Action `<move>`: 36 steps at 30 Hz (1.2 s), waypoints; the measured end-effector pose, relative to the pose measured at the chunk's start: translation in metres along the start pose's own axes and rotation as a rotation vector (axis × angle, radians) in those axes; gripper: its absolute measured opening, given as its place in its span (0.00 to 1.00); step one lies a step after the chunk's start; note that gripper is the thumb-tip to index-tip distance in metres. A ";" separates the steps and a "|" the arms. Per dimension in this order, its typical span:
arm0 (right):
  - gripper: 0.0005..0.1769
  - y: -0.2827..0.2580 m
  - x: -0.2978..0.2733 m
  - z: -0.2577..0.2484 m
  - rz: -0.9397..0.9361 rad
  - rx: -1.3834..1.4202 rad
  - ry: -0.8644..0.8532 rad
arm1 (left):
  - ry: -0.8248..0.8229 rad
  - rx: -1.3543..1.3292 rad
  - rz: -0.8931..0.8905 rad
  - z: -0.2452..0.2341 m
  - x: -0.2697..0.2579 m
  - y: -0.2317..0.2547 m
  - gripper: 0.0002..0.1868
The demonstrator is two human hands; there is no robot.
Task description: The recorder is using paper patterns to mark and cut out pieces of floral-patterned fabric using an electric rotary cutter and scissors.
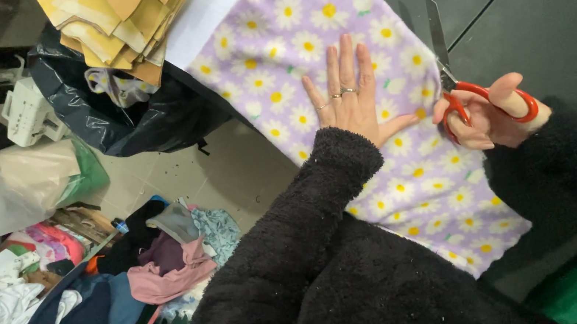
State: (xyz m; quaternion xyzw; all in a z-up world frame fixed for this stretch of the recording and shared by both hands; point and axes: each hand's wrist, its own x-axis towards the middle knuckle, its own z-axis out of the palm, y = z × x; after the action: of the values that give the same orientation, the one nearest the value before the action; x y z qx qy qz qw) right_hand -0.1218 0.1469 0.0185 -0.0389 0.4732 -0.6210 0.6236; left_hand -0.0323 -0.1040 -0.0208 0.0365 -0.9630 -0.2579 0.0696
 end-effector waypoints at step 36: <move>0.56 -0.027 0.056 -0.007 -0.027 0.048 0.049 | -0.132 0.066 -0.078 -0.014 0.001 0.008 0.80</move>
State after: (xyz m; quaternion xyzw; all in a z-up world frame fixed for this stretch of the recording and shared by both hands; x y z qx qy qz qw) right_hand -0.1582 0.0989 0.0012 -0.0152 0.4726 -0.6415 0.6041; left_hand -0.0314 -0.1038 -0.0051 0.0593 -0.9713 -0.2304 -0.0052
